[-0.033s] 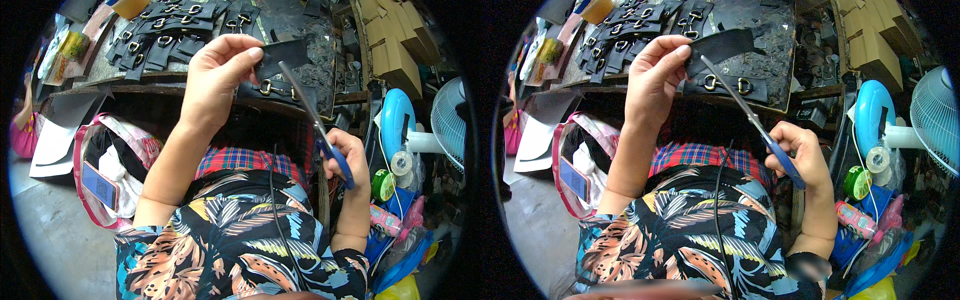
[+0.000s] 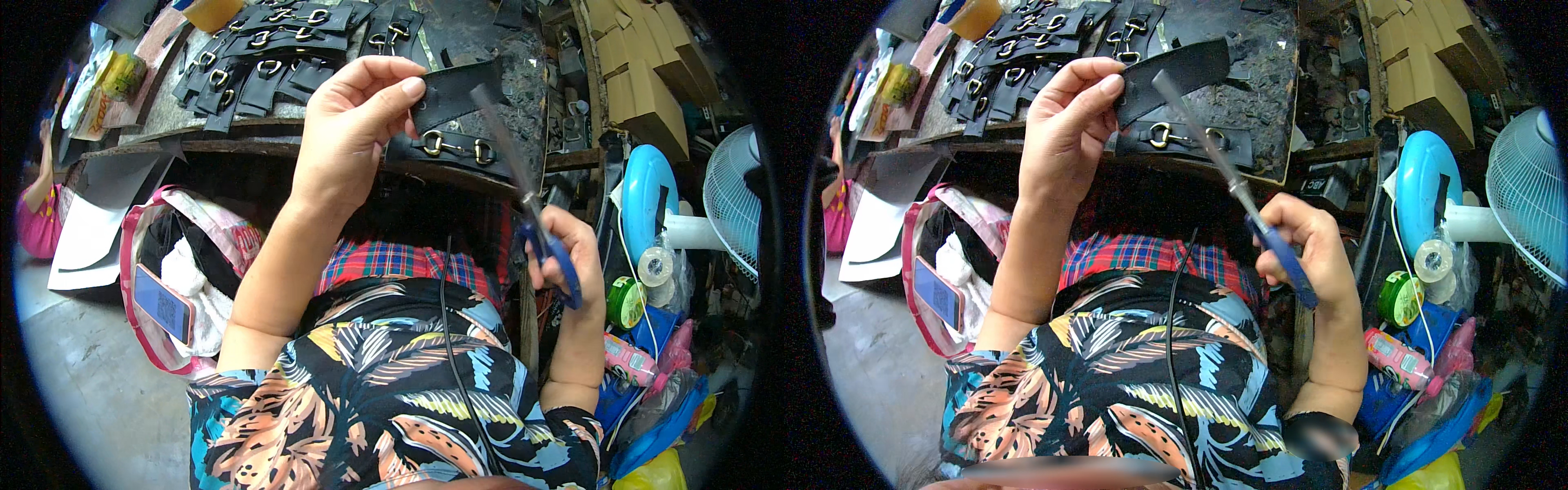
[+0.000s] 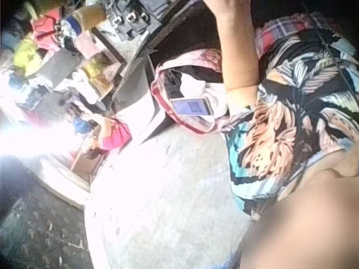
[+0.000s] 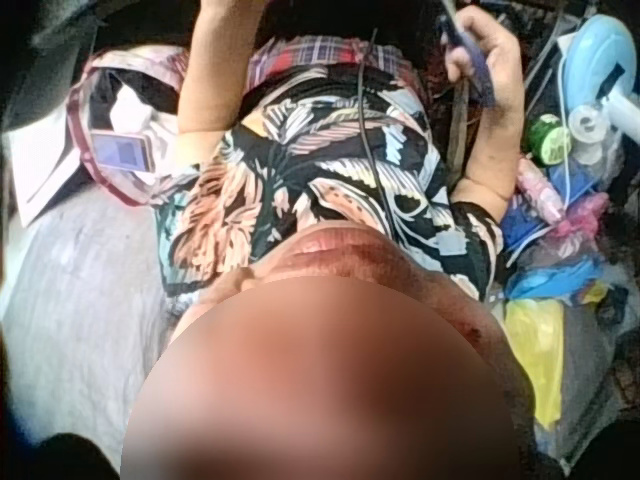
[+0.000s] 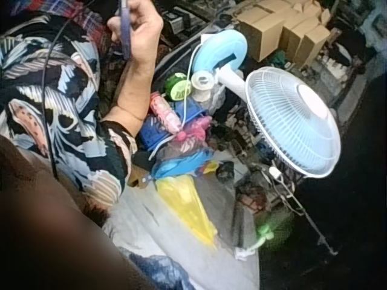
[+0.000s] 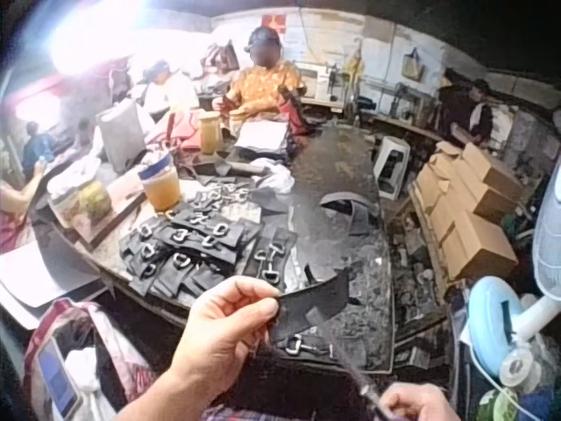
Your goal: The person assembles black leather straps with brass D-rings using a pair of scissors. They repeatedly cut strap ends, thread the metal rings through the leather, and place the finished pieces on the work surface.
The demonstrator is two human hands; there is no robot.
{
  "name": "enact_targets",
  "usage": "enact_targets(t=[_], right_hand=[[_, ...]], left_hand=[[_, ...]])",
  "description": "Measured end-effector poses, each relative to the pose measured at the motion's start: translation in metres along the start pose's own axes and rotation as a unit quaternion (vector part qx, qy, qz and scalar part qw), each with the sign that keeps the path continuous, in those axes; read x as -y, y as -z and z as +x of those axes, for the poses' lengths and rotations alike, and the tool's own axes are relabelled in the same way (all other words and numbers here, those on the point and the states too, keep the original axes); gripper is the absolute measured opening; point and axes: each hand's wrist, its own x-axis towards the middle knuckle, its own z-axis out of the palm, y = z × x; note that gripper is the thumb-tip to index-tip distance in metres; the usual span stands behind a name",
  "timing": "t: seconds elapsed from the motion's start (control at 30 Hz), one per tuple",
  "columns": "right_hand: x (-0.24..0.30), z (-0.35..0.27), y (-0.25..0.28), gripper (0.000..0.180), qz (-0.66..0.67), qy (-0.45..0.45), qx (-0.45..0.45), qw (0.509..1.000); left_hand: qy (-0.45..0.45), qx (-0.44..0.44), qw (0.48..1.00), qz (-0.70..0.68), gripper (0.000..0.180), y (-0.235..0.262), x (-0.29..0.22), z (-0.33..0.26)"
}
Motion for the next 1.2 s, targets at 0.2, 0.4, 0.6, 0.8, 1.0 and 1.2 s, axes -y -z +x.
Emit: enact_targets(t=[0.2, 0.4, 0.6, 0.8, 1.0, 1.2], right_hand=[[-0.007, 0.043, -0.011, 0.063, 0.044, 0.226, -0.098, 0.968], [-0.002, 0.067, -0.021, 0.034, 0.304, 0.233, -0.152, 0.911], [0.003, 0.080, -0.038, 0.031, 0.190, 0.286, -0.260, 0.902], [0.002, 0.079, -0.051, 0.028, 0.167, 0.279, -0.280, 0.903], [0.002, 0.072, -0.054, 0.025, 0.130, 0.282, -0.308, 0.899], [-0.001, 0.080, -0.046, 0.028, 0.140, 0.310, -0.322, 0.884]], left_hand=[[0.055, 0.102, 0.990, -0.078, 0.030, -0.004, 0.004, -0.009], [0.052, 0.136, 0.989, -0.013, 0.036, -0.015, 0.003, -0.020], [0.076, 0.186, 0.974, -0.101, 0.046, -0.012, 0.002, -0.025], [0.084, 0.220, 0.965, -0.115, 0.049, -0.009, 0.008, -0.027], [0.113, 0.165, 0.975, -0.094, 0.052, -0.004, 0.009, -0.025], [0.124, 0.162, 0.975, -0.083, 0.048, -0.009, 0.010, -0.026]])
